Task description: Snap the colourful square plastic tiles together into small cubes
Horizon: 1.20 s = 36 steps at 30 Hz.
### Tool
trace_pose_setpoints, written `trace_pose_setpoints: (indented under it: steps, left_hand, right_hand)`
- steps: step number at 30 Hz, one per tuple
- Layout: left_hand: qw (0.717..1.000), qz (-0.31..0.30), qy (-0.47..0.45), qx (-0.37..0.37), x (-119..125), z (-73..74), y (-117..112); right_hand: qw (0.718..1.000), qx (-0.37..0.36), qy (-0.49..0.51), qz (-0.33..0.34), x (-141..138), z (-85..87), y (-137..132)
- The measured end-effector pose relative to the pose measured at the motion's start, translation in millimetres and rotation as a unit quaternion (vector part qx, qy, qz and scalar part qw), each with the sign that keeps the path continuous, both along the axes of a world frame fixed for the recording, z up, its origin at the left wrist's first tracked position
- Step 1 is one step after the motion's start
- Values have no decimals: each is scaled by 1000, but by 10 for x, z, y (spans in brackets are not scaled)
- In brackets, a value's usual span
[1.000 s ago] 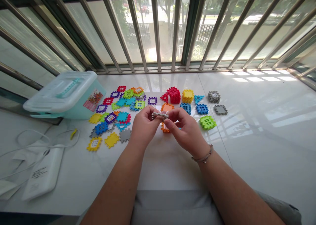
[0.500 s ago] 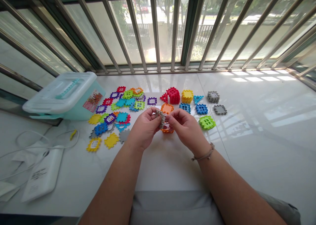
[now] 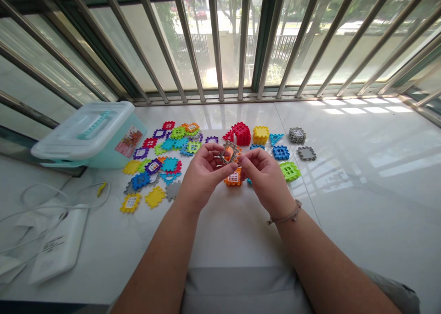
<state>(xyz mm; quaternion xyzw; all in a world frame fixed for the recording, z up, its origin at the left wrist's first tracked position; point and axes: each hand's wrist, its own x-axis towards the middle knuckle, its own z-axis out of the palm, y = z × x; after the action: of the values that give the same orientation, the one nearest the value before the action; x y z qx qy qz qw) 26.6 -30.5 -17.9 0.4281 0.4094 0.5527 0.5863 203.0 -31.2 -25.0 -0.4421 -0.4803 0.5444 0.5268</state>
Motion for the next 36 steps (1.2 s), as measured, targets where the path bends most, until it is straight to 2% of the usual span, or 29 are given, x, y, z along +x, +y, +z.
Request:
trace_pose_setpoints:
  steps: [3, 6, 14, 19, 23, 28, 32, 36]
  left_hand:
    - [998, -12, 53, 24, 16, -38, -9]
    - [996, 8, 88, 32, 13, -66, 1]
    - [986, 20, 161, 27, -24, -108, 15]
    - [982, 48, 176, 54, -49, -117, 24]
    - [971, 64, 221, 65, -80, -105, 41]
    - [966, 95, 231, 67, -72, -85, 28]
    - [959, 68, 259, 96, -55, -68, -19]
    - [963, -4, 245, 116, -46, -63, -57]
  right_hand:
    - [1000, 5, -10, 5, 3, -10, 4]
    - [1000, 5, -23, 13, 2, -24, 3]
    - [997, 2, -28, 66, -10, -29, -27]
    - [995, -2, -31, 95, -17, -27, -29]
    - [992, 10, -40, 120, -22, -31, -33]
    - [989, 33, -86, 118, -12, -45, -27]
    - [991, 32, -65, 114, -9, -44, -20]
    - [994, 27, -49, 93, -2, -46, -14]
